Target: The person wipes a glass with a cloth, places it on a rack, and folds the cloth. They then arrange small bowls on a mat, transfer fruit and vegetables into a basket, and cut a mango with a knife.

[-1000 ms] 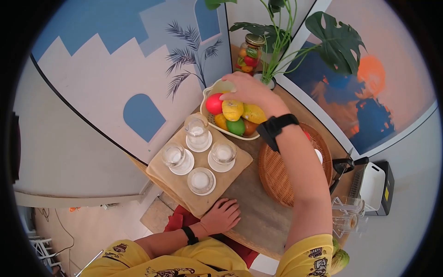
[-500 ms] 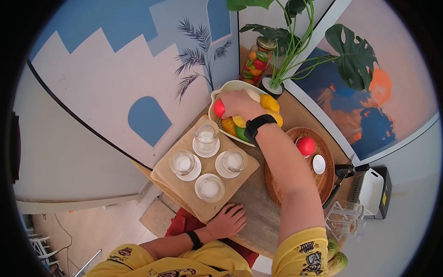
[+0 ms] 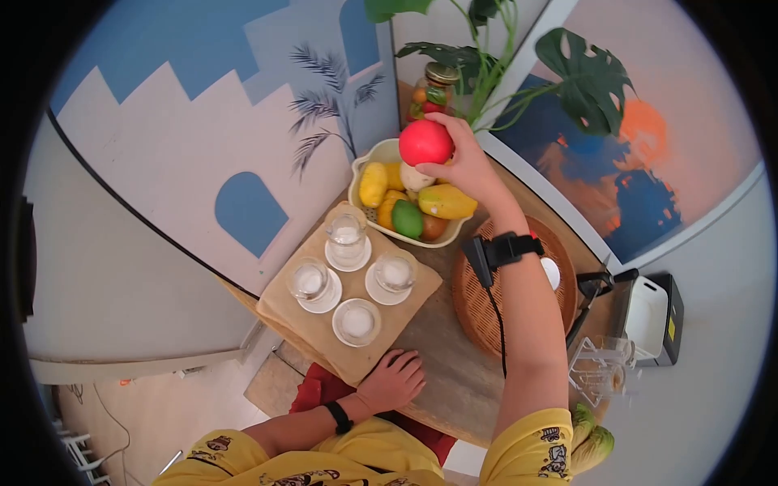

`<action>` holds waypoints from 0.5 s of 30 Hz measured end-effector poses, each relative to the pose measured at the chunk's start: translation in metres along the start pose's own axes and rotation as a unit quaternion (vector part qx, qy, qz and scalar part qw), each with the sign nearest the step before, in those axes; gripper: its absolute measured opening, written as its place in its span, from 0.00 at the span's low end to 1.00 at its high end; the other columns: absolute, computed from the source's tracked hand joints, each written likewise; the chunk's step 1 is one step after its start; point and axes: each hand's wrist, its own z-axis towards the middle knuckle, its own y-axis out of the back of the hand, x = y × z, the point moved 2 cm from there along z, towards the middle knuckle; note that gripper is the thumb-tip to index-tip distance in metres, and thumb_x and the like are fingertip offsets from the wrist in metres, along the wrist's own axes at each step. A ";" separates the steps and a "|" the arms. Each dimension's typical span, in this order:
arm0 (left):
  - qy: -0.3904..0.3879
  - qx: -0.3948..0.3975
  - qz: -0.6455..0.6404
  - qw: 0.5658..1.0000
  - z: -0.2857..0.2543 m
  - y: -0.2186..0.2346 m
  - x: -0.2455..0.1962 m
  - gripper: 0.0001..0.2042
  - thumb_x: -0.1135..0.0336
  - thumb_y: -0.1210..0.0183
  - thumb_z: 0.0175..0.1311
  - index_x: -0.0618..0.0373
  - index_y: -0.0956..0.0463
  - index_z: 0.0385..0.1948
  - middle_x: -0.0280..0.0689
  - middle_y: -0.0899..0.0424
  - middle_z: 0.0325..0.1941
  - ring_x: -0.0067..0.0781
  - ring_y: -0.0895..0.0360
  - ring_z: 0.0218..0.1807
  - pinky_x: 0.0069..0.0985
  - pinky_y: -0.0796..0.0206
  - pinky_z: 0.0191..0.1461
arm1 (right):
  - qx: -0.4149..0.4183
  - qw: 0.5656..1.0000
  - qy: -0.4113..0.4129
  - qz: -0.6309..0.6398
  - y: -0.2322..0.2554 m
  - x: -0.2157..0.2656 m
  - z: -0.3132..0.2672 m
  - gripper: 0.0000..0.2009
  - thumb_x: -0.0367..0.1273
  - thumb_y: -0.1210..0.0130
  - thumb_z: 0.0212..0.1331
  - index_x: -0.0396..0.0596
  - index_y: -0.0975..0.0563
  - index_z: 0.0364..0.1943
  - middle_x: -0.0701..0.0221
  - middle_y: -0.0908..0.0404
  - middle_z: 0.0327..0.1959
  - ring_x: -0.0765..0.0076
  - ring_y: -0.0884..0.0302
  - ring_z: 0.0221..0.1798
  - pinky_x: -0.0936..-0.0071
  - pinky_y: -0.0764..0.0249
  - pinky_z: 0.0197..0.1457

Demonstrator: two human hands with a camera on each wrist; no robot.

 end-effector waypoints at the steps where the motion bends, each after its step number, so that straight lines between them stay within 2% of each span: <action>1: -0.001 0.006 0.006 1.000 0.000 0.000 0.000 0.11 0.58 0.41 0.63 0.55 0.22 0.40 0.40 0.22 0.50 0.41 0.29 0.61 0.42 0.39 0.66 | -0.001 1.000 -0.009 -0.018 0.012 -0.004 -0.018 0.41 0.28 0.27 0.43 0.50 0.33 0.67 0.64 0.34 0.62 0.58 0.34 0.67 0.62 0.32 0.70; 2: -0.017 0.010 -0.001 1.000 0.001 0.000 -0.001 0.11 0.58 0.41 0.63 0.55 0.22 0.40 0.40 0.22 0.50 0.41 0.29 0.61 0.42 0.39 0.66 | -0.005 0.999 -0.020 -0.036 0.023 -0.008 -0.037 0.42 0.28 0.26 0.45 0.51 0.35 0.69 0.67 0.36 0.64 0.63 0.36 0.69 0.63 0.32 0.71; 4: 0.005 -0.001 -0.006 1.000 0.003 0.000 -0.002 0.11 0.59 0.41 0.63 0.56 0.23 0.39 0.41 0.22 0.49 0.41 0.29 0.61 0.42 0.39 0.66 | -0.037 0.996 -0.044 -0.063 0.045 -0.017 -0.077 0.42 0.28 0.26 0.45 0.51 0.35 0.69 0.67 0.36 0.64 0.63 0.37 0.70 0.63 0.33 0.71; 5: -0.010 0.005 -0.015 1.000 0.003 -0.001 -0.003 0.11 0.59 0.41 0.63 0.56 0.23 0.39 0.41 0.22 0.49 0.41 0.29 0.61 0.42 0.39 0.66 | -0.054 0.994 -0.055 -0.079 0.054 -0.021 -0.098 0.42 0.27 0.26 0.45 0.51 0.35 0.69 0.67 0.37 0.65 0.63 0.37 0.70 0.63 0.33 0.71; 6: -0.005 -0.003 -0.016 1.000 0.002 -0.002 -0.003 0.12 0.59 0.40 0.62 0.56 0.23 0.39 0.41 0.22 0.50 0.41 0.29 0.61 0.43 0.39 0.66 | -0.094 0.992 -0.079 -0.030 0.061 -0.024 -0.118 0.41 0.27 0.27 0.41 0.51 0.32 0.66 0.63 0.34 0.62 0.57 0.34 0.66 0.64 0.32 0.70; 8: 0.003 -0.006 -0.018 1.000 0.002 -0.005 -0.001 0.12 0.60 0.40 0.62 0.57 0.23 0.40 0.42 0.22 0.51 0.42 0.29 0.61 0.44 0.39 0.66 | -0.134 0.984 -0.112 -0.047 0.083 -0.033 -0.159 0.41 0.27 0.27 0.40 0.51 0.32 0.66 0.62 0.34 0.62 0.56 0.33 0.66 0.63 0.32 0.69; 11: 0.004 -0.001 -0.013 1.000 0.002 -0.006 -0.003 0.13 0.60 0.40 0.62 0.58 0.24 0.41 0.42 0.23 0.51 0.43 0.29 0.61 0.44 0.39 0.66 | -0.218 0.960 -0.158 -0.081 0.118 -0.082 -0.226 0.42 0.30 0.25 0.42 0.50 0.32 0.67 0.60 0.34 0.62 0.55 0.32 0.65 0.62 0.30 0.68; 13: 0.001 0.001 -0.013 1.000 0.001 -0.006 -0.004 0.13 0.60 0.40 0.62 0.58 0.24 0.41 0.42 0.23 0.52 0.43 0.29 0.61 0.44 0.39 0.66 | -0.273 0.932 -0.219 -0.096 0.139 -0.106 -0.267 0.41 0.31 0.25 0.42 0.50 0.32 0.67 0.59 0.34 0.64 0.54 0.31 0.65 0.61 0.31 0.69; 15: 0.012 -0.002 -0.001 1.000 0.002 -0.007 -0.005 0.11 0.59 0.41 0.63 0.56 0.23 0.39 0.41 0.22 0.51 0.42 0.29 0.62 0.44 0.40 0.67 | -0.293 0.919 -0.248 -0.085 0.148 -0.135 -0.303 0.42 0.32 0.24 0.42 0.49 0.31 0.67 0.57 0.33 0.64 0.53 0.31 0.65 0.61 0.31 0.69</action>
